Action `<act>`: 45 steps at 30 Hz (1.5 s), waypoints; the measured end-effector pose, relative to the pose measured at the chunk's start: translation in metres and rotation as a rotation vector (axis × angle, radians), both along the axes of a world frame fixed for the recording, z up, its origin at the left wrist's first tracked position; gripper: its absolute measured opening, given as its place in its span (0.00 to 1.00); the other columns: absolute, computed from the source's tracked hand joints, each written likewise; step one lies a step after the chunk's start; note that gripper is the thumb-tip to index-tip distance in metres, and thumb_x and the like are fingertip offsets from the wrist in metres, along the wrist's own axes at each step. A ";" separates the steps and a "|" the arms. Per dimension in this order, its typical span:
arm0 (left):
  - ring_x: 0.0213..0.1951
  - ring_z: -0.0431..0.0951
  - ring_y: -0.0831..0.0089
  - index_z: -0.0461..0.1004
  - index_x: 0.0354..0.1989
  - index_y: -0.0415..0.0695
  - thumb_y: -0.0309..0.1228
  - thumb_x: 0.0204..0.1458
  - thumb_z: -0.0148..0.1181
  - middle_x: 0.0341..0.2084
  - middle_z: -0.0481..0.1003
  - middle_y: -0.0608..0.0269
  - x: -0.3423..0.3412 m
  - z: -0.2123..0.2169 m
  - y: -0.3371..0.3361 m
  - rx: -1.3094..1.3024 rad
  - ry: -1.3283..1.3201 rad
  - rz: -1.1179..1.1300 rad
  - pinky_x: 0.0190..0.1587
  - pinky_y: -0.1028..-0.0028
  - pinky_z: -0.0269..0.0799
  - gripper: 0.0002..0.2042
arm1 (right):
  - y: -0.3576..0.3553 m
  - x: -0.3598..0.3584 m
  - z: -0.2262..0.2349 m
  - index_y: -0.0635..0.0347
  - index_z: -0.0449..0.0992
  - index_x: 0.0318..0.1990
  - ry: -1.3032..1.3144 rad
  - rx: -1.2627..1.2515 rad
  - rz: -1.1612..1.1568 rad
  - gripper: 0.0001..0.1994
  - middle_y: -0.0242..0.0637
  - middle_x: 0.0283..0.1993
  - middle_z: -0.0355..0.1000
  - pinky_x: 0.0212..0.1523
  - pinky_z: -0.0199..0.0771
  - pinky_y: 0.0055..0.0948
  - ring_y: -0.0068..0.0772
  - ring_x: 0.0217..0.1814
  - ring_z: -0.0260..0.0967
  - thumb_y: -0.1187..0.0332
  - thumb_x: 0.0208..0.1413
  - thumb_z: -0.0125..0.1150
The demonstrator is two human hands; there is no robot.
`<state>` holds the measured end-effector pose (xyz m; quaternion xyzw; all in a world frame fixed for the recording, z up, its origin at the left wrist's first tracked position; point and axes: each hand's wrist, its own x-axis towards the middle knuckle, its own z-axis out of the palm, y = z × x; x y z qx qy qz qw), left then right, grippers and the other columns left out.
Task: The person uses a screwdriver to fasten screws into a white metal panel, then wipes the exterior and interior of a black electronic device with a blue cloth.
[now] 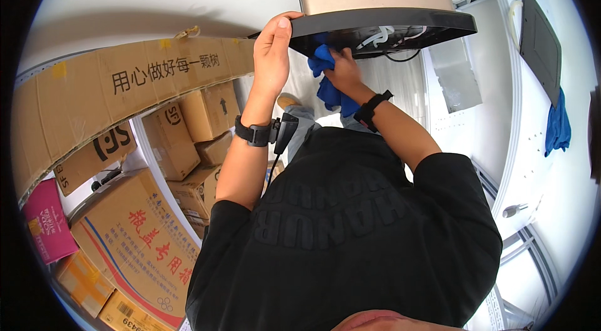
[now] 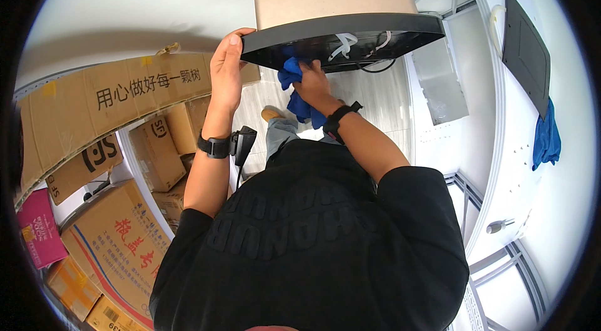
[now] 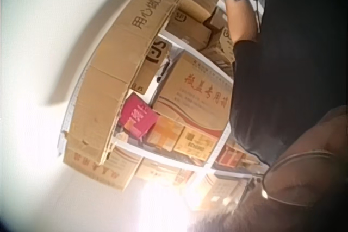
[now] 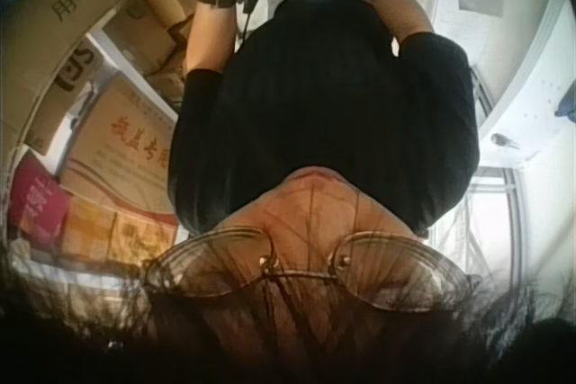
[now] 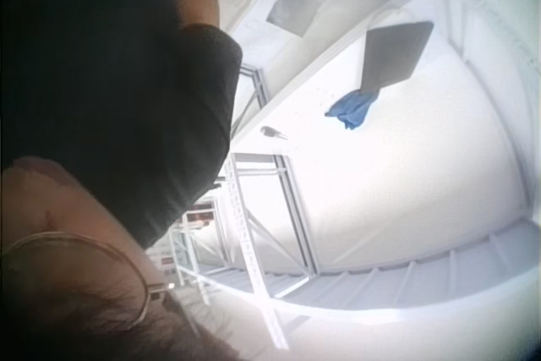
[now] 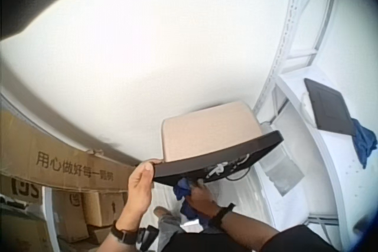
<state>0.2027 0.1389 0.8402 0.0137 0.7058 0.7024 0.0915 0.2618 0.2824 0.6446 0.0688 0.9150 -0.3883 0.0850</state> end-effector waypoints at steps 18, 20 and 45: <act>0.30 0.58 0.86 0.76 0.43 0.37 0.39 0.65 0.46 0.23 0.60 0.78 -0.002 -0.004 0.004 0.018 0.068 0.036 0.37 0.82 0.57 0.17 | 0.037 0.022 -0.004 0.53 0.66 0.61 0.120 0.107 -0.212 0.36 0.47 0.49 0.62 0.49 0.70 0.44 0.56 0.49 0.66 0.67 0.39 0.69; 0.31 0.59 0.86 0.76 0.43 0.37 0.38 0.65 0.45 0.24 0.61 0.78 -0.002 -0.008 0.000 0.000 0.066 0.037 0.38 0.82 0.58 0.17 | 0.032 0.017 0.001 0.53 0.66 0.62 0.015 0.038 -0.252 0.36 0.49 0.50 0.65 0.49 0.71 0.45 0.57 0.49 0.68 0.63 0.40 0.68; 0.38 0.69 0.81 0.73 0.47 0.37 0.33 0.62 0.51 0.35 0.72 0.68 -0.002 -0.011 0.003 -0.055 0.257 0.223 0.46 0.79 0.65 0.13 | 0.100 0.042 0.008 0.43 0.67 0.61 0.146 0.032 0.003 0.36 0.47 0.43 0.69 0.48 0.71 0.44 0.55 0.46 0.70 0.70 0.38 0.66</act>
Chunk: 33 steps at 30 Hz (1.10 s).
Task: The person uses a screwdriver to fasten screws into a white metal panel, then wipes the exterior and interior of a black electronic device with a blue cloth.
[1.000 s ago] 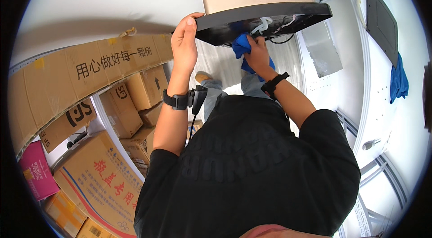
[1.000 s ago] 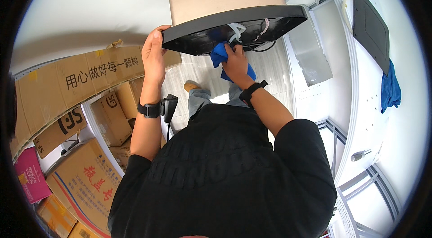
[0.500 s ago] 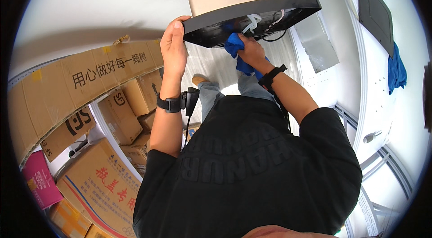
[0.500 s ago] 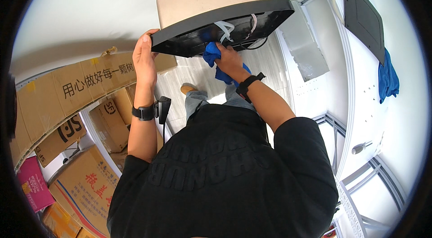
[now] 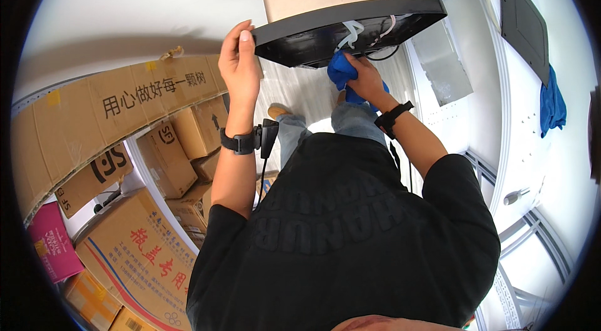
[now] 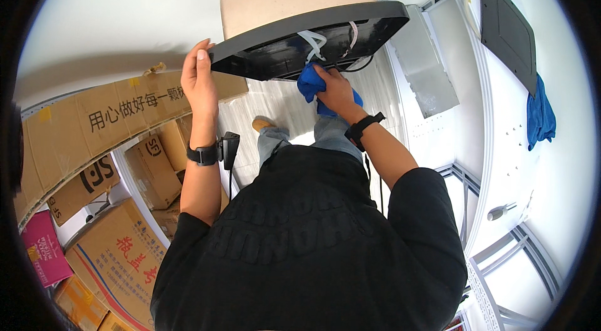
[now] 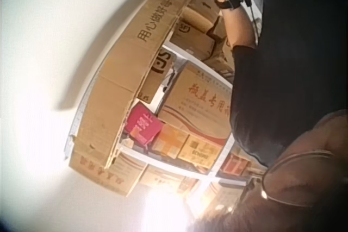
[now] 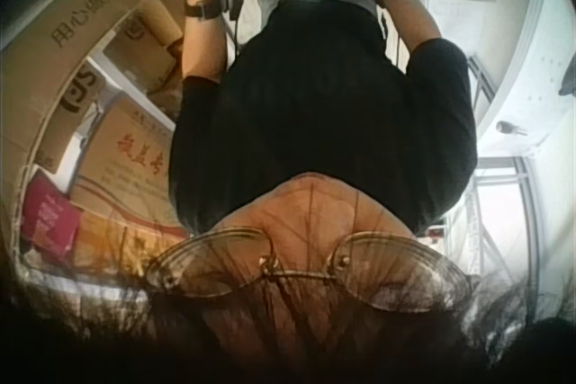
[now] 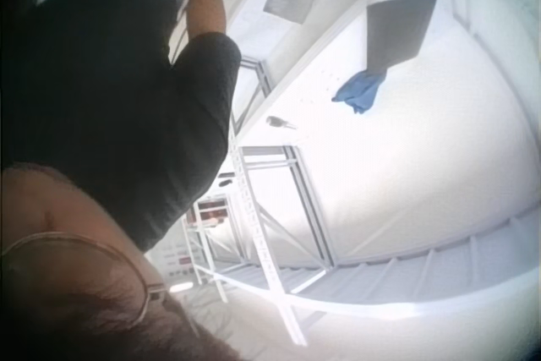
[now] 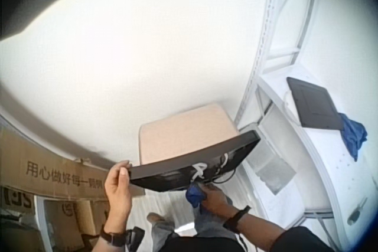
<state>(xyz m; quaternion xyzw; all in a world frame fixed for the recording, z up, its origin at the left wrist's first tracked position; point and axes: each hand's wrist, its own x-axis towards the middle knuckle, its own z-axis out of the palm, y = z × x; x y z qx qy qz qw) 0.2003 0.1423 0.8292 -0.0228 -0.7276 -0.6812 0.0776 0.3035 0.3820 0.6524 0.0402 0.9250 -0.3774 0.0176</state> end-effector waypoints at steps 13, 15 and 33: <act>0.40 0.77 0.75 0.76 0.42 0.39 0.22 0.54 0.58 0.38 0.78 0.59 0.052 -0.074 -0.004 -0.427 -0.116 -0.476 0.42 0.76 0.74 0.08 | 0.000 -0.009 -0.035 0.41 0.64 0.64 0.062 -0.197 -0.033 0.39 0.48 0.51 0.68 0.53 0.69 0.42 0.55 0.53 0.67 0.72 0.37 0.65; 0.45 0.77 0.66 0.75 0.46 0.39 0.25 0.53 0.58 0.42 0.77 0.55 0.042 -0.093 0.013 -0.485 -0.143 -0.523 0.46 0.71 0.73 0.11 | -0.001 -0.010 -0.021 0.41 0.64 0.64 0.009 0.026 -0.021 0.39 0.47 0.51 0.67 0.52 0.69 0.43 0.54 0.53 0.68 0.71 0.37 0.66; 0.50 0.72 0.43 0.60 0.60 0.39 0.27 0.44 0.52 0.49 0.72 0.39 0.006 -0.161 0.072 -1.016 -0.277 -0.736 0.53 0.55 0.68 0.29 | -0.023 -0.019 0.015 0.53 0.63 0.61 -0.201 0.286 -0.056 0.37 0.49 0.49 0.69 0.46 0.73 0.47 0.54 0.48 0.71 0.66 0.37 0.66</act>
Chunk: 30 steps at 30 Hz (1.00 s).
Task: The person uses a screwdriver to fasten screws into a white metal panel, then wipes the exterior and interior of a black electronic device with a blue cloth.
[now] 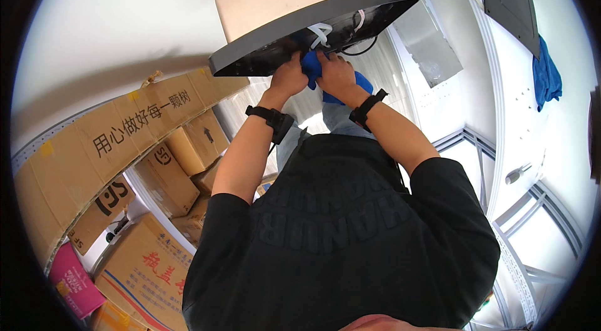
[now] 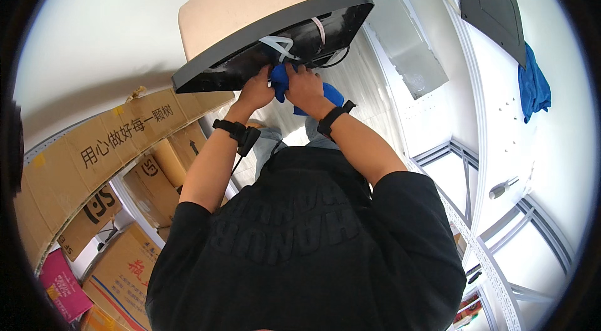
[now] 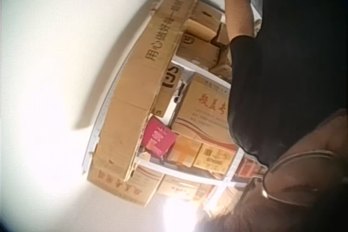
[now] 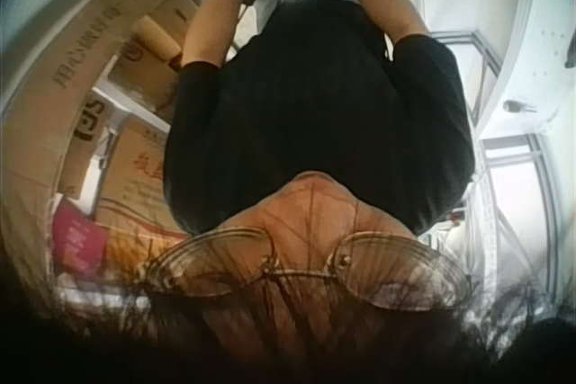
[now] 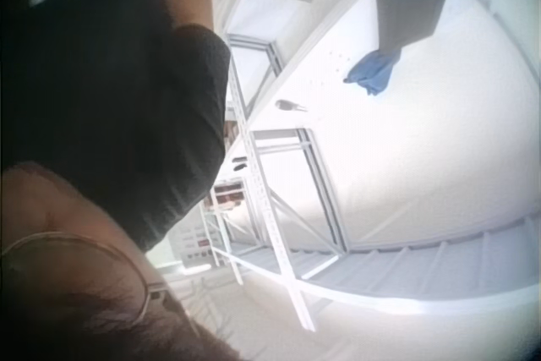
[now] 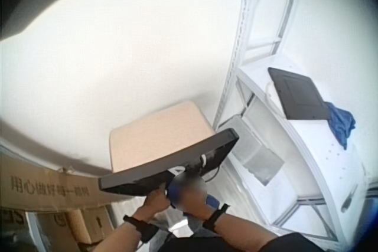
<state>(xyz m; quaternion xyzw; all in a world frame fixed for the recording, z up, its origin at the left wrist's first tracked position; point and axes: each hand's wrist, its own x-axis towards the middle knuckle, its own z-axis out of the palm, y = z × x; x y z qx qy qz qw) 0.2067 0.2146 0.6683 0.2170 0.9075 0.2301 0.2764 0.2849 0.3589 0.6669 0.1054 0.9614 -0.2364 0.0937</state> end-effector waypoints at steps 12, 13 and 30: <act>0.51 0.72 0.44 0.62 0.59 0.41 0.26 0.41 0.50 0.50 0.72 0.40 -0.006 0.014 0.007 -0.145 -0.087 -0.033 0.55 0.55 0.67 0.29 | 0.017 0.018 0.001 0.51 0.63 0.62 0.028 0.021 0.149 0.37 0.48 0.46 0.68 0.44 0.72 0.47 0.51 0.48 0.70 0.69 0.38 0.64; 0.51 0.72 0.44 0.62 0.58 0.42 0.26 0.41 0.50 0.50 0.71 0.40 -0.007 0.017 0.008 -0.143 -0.095 -0.038 0.55 0.55 0.67 0.29 | 0.020 0.021 0.001 0.51 0.63 0.62 0.059 -0.014 0.118 0.37 0.48 0.46 0.68 0.45 0.72 0.47 0.52 0.47 0.70 0.69 0.38 0.64; 0.49 0.74 0.43 0.61 0.60 0.42 0.30 0.43 0.52 0.46 0.73 0.36 -0.010 0.011 0.009 -0.198 -0.067 -0.107 0.53 0.55 0.70 0.30 | 0.011 0.000 -0.002 0.51 0.59 0.65 -0.029 -0.023 -0.081 0.41 0.50 0.51 0.67 0.49 0.72 0.47 0.55 0.52 0.69 0.66 0.36 0.67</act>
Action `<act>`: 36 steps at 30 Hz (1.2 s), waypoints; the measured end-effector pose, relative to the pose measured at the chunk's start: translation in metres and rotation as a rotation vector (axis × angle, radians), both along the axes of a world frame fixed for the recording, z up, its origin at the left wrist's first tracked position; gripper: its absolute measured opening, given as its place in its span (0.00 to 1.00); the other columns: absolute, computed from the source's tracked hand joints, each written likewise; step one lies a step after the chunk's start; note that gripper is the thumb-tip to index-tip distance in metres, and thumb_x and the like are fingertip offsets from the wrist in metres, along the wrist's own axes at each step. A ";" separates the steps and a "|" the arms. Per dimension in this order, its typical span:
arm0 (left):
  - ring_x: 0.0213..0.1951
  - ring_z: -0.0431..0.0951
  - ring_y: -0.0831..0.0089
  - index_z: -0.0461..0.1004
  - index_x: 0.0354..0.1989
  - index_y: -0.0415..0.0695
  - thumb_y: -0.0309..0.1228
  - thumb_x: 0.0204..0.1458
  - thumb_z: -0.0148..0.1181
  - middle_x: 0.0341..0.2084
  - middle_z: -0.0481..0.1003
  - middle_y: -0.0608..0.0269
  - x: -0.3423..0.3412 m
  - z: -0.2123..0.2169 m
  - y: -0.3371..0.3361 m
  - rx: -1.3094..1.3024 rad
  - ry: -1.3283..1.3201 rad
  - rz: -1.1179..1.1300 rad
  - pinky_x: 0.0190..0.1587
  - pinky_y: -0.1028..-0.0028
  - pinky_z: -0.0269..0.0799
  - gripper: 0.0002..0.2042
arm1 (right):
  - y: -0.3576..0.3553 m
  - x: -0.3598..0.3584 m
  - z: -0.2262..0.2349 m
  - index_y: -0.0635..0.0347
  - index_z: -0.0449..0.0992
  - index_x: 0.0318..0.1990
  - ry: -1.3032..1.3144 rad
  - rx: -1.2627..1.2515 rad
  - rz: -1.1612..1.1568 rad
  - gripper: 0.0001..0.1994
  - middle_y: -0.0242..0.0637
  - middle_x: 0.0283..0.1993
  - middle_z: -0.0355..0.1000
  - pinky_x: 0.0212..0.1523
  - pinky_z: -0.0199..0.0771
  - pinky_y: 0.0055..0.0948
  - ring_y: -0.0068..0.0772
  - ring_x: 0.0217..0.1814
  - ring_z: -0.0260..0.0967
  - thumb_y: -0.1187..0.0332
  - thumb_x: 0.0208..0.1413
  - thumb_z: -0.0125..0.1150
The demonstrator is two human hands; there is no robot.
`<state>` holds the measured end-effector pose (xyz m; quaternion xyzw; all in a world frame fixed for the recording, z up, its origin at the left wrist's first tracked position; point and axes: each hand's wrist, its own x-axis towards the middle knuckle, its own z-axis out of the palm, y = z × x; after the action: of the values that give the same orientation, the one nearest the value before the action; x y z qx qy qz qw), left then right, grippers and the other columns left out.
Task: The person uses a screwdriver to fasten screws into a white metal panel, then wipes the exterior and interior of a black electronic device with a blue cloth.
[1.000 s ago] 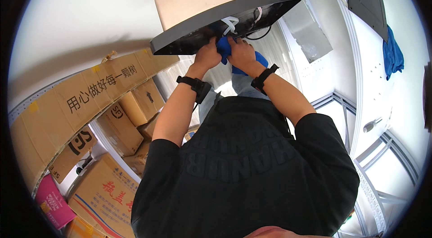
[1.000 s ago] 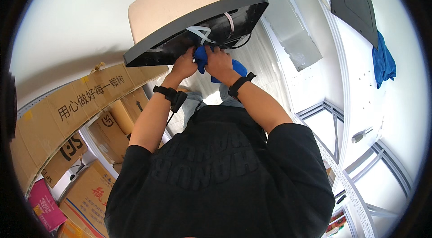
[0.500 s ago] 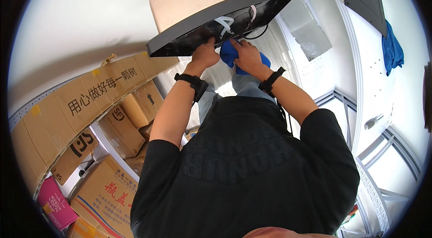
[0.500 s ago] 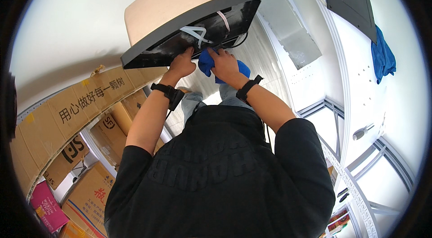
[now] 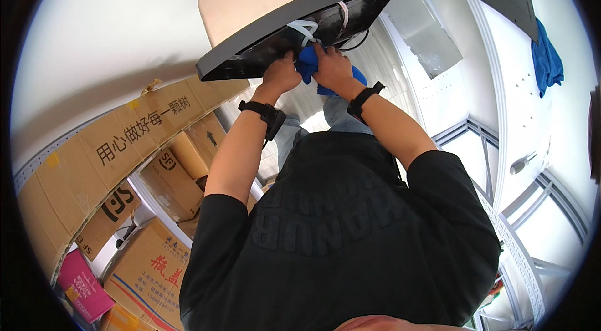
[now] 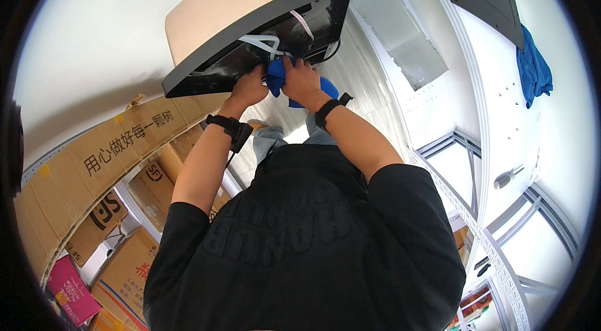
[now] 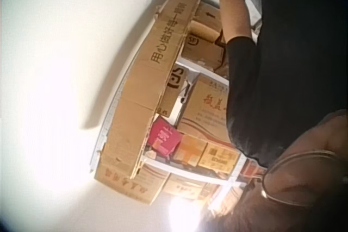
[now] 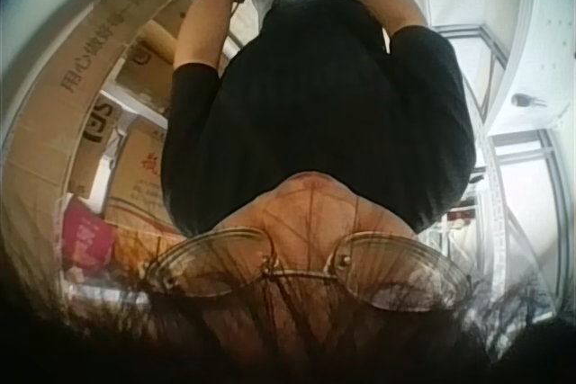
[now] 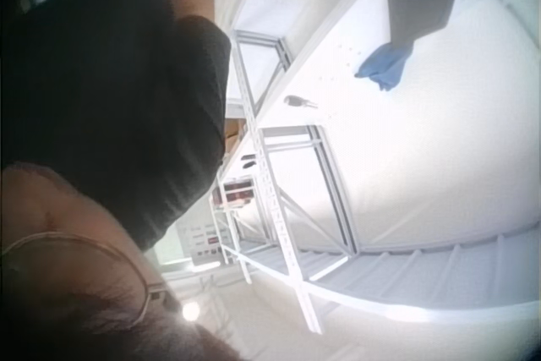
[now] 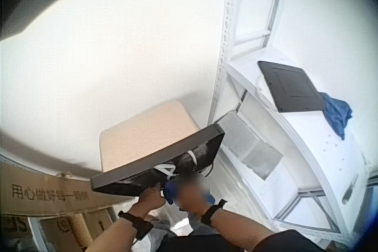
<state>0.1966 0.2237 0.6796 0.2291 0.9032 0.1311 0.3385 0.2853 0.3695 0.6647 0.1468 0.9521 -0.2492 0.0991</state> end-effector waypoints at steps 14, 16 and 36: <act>0.50 0.73 0.43 0.61 0.60 0.44 0.29 0.42 0.50 0.46 0.73 0.37 0.002 0.006 0.003 0.007 -0.004 0.045 0.53 0.55 0.69 0.30 | 0.035 0.024 -0.008 0.51 0.62 0.62 0.078 -0.092 0.027 0.37 0.49 0.47 0.70 0.48 0.72 0.46 0.53 0.48 0.71 0.66 0.37 0.65; 0.49 0.73 0.43 0.62 0.59 0.44 0.29 0.42 0.49 0.46 0.73 0.37 0.002 0.004 0.000 0.011 -0.007 0.044 0.53 0.55 0.69 0.29 | 0.044 0.023 -0.003 0.50 0.64 0.60 0.109 -0.091 -0.012 0.35 0.47 0.47 0.70 0.47 0.72 0.45 0.52 0.47 0.71 0.67 0.38 0.65; 0.46 0.75 0.42 0.64 0.56 0.42 0.28 0.42 0.50 0.43 0.74 0.36 0.005 0.014 0.011 -0.072 0.024 -0.003 0.51 0.53 0.71 0.27 | 0.052 0.009 -0.018 0.45 0.69 0.58 0.207 -0.056 -0.129 0.32 0.47 0.48 0.70 0.47 0.73 0.45 0.53 0.47 0.71 0.68 0.39 0.65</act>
<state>0.2017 0.2343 0.6931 0.2198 0.9109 0.0954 0.3359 0.2947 0.4212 0.6462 0.1784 0.9385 -0.2953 -0.0121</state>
